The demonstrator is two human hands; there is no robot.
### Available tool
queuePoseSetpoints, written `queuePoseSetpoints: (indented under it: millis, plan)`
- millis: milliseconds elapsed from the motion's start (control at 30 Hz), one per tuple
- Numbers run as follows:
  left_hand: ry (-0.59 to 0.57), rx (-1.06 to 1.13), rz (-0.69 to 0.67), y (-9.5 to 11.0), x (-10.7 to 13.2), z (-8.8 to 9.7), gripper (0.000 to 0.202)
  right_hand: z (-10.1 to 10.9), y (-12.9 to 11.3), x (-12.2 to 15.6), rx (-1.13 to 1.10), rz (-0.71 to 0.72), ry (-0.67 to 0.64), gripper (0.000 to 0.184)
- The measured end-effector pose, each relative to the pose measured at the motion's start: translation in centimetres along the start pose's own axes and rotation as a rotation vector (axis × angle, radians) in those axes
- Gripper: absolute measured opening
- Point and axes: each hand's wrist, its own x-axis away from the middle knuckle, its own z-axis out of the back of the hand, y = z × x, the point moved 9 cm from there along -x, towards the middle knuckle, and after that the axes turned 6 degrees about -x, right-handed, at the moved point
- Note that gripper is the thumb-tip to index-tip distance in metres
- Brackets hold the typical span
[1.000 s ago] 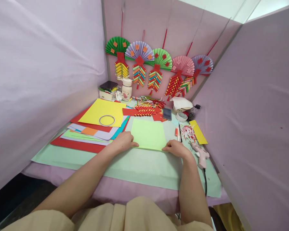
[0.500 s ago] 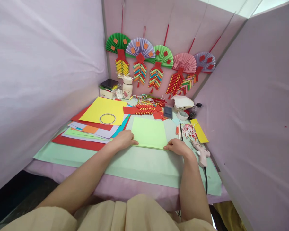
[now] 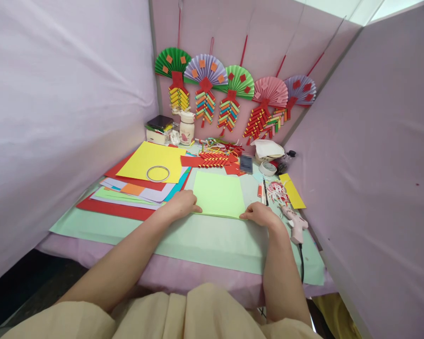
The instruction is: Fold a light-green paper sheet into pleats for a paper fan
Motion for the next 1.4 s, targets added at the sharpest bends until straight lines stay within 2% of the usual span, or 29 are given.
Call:
queuePoseSetpoints:
  millis: [300,433,600,800,867,967,1033,1100,1233,1400]
  plan:
    - [-0.014,0.008,-0.001,-0.2,-0.2,-0.2,0.036,-0.1,0.1,0.0,-0.023,0.018,-0.013,0.029]
    - [0.042,0.062,-0.039,-0.3,-0.2,-0.1,0.035,0.0,0.2,0.0,-0.051,0.025,-0.016,0.027]
    - [0.107,0.296,-0.154,1.0,0.0,0.1,0.028,-0.1,0.1,0.1,-0.067,0.039,-0.023,0.024]
    - [0.123,0.335,-0.184,2.9,-0.4,-0.5,0.019,0.0,0.2,0.3,-0.078,0.05,-0.031,0.025]
    - [0.121,0.346,-0.172,2.9,-0.6,-0.7,0.018,0.2,-0.4,0.6,-0.136,0.097,-0.014,0.022]
    - [0.116,0.36,-0.167,2.7,-0.6,-0.8,0.017,0.8,-2.5,1.3,-0.244,0.249,0.06,0.026]
    - [0.113,0.367,-0.163,2.6,-0.6,-0.9,0.018,0.7,-4.3,1.7,-0.243,0.344,0.1,0.03]
    - [0.114,0.368,-0.159,2.5,-0.6,-0.9,0.018,0.0,-5.8,1.8,-0.207,0.401,0.089,0.026]
    - [0.115,0.356,-0.159,2.5,-0.6,-0.9,0.018,-1.1,-7.1,1.4,-0.172,0.43,0.092,0.014]
    - [0.106,0.325,-0.144,2.6,-0.6,-1.0,0.019,-1.5,-6.5,0.7,-0.177,0.389,0.094,0.014]
